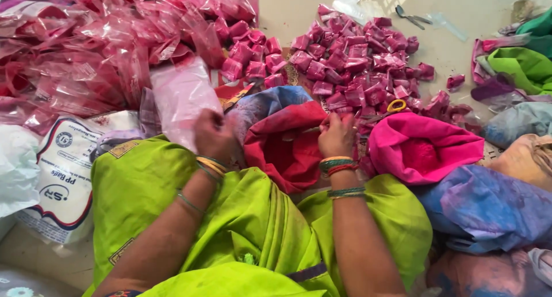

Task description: The person is manually filling small plastic bags with red powder using a spoon and then sealing them.

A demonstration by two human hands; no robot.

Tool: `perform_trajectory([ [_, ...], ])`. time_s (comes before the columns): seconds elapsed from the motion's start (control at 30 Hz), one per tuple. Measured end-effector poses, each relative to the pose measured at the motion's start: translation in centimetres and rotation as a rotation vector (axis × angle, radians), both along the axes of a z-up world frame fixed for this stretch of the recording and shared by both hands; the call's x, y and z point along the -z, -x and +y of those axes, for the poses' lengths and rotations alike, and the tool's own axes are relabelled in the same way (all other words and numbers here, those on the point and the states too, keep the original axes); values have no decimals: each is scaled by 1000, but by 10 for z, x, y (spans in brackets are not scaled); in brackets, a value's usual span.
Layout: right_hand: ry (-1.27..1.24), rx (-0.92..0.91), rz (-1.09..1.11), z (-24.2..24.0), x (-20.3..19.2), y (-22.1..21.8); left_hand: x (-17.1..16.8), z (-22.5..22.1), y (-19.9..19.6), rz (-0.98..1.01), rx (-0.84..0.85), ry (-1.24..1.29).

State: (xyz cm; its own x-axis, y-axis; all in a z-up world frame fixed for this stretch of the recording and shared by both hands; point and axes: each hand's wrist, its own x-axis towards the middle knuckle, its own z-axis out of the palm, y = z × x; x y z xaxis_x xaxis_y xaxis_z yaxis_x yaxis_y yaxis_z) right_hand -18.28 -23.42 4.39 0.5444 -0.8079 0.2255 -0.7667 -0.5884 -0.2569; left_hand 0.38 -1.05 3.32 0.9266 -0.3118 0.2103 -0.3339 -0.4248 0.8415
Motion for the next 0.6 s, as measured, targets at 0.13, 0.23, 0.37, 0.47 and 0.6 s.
perform_trajectory([
  [0.13,-69,-106,-118,-26,34,-8,-30,-4,26,-298,187,-33],
  [0.23,-432,-265,-224,-40,55,-16,-22,-9,27,-417,224,-234],
  [0.37,-560,-353,-227,-31,48,-29,-2,-9,20,-349,201,-243],
  [0.47,-670,-398,-374,-36,61,-35,7,-12,15,-318,181,-192],
  [0.6,-813,-422,-524,-34,55,-33,29,-18,-2,-288,135,-76],
])
